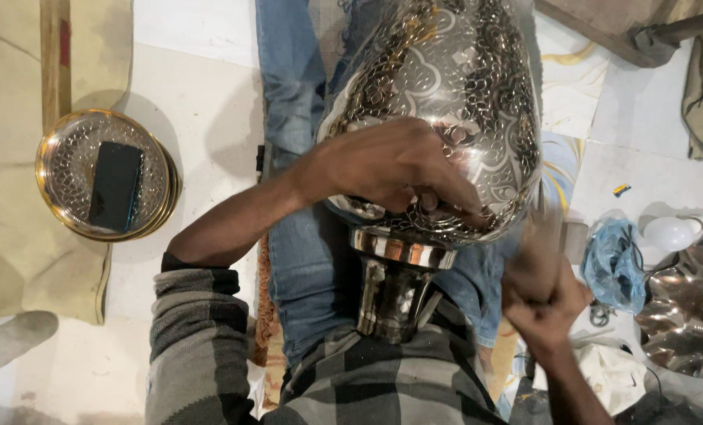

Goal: The person sits on the floor with a large engraved metal vessel on their lap, holding a small punch against the decorated surface and striking it with a wooden mallet to work the pattern, repositioning the vessel and punch as they go. Near the end, other people's hands and feet appear around the vessel as the tapping continues.

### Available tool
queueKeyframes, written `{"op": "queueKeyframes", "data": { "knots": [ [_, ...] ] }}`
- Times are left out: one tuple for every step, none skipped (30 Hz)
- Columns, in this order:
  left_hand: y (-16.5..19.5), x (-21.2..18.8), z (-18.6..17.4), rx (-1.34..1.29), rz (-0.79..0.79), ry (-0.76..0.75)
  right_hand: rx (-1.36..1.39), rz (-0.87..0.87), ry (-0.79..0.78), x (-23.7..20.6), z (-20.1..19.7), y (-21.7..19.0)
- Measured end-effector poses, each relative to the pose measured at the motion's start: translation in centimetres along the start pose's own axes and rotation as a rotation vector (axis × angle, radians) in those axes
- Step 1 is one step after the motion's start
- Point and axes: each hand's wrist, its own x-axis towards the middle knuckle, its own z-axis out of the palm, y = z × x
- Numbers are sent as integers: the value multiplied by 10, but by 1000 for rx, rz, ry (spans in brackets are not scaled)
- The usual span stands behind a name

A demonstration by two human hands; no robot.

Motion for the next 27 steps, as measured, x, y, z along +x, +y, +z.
{"op": "queueKeyframes", "data": {
  "knots": [
    [2, -3, 3, -13, -5, 52, -71, 55, -60, 9, -9, -3],
    [5, -6, 5, -20, -8, 100, -138, 108, -114, 17, -15, -6],
    [5, -8, 7, -24, -2, 143, -63, 75, -118, 25, -19, -11],
    [7, -11, 9, -36, -112, 155, 11, 41, -122, 34, -26, -16],
    [10, -16, 12, -55, -229, 171, 83, 11, -136, 42, -34, -21],
    [14, -20, 18, -76, -352, 188, 48, 43, -211, 52, -42, -27],
    [16, -22, 24, -64, -344, 245, 15, 71, -283, 64, -48, -33],
    [17, -23, 28, -46, -326, 299, -18, 96, -345, 75, -53, -39],
    [15, -23, 31, -20, -303, 354, 28, 48, -328, 86, -54, -46],
    [15, -25, 35, -18, -324, 402, 77, 3, -322, 96, -56, -52],
    [18, -27, 41, -30, -354, 450, 126, -29, -327, 104, -57, -59],
    [21, -29, 46, -43, -378, 494, -9, -28, -430, 114, -61, -65],
    [23, -30, 50, -19, -413, 527, -147, -36, -522, 127, -67, -68],
    [28, -33, 54, 9, -449, 561, -283, -46, -612, 137, -70, -71],
    [32, -35, 58, 33, -486, 597, -158, -58, -587, 145, -67, -74],
    [34, -34, 63, 21, -490, 648, -32, -67, -567, 151, -65, -77],
    [37, -33, 68, 5, -499, 703, 94, -73, -550, 158, -64, -79],
    [39, -32, 72, -7, -505, 757, -148, -108, -648, 164, -63, -81],
    [42, -31, 75, 16, -552, 763, -395, -145, -731, 171, -64, -84],
    [44, -30, 78, 41, -595, 764, -643, -178, -800, 177, -64, -87],
    [45, -29, 79, 66, -637, 764, -507, -120, -764, 183, -62, -92],
    [46, -30, 80, 23, -603, 797, -371, -61, -737, 187, -59, -97],
    [49, -29, 81, -28, -576, 834, -378, -103, -740, 191, -58, -102],
    [51, -29, 82, -79, -548, 874, -385, -145, -741, 195, -56, -108],
    [52, -28, 84, -37, -578, 884, -534, -297, -753, 199, -54, -114],
    [53, -26, 86, 13, -597, 888, -683, -453, -746, 203, -53, -119],
    [53, -25, 86, 64, -615, 890, -485, -355, -742, 205, -49, -123]
  ]
}}
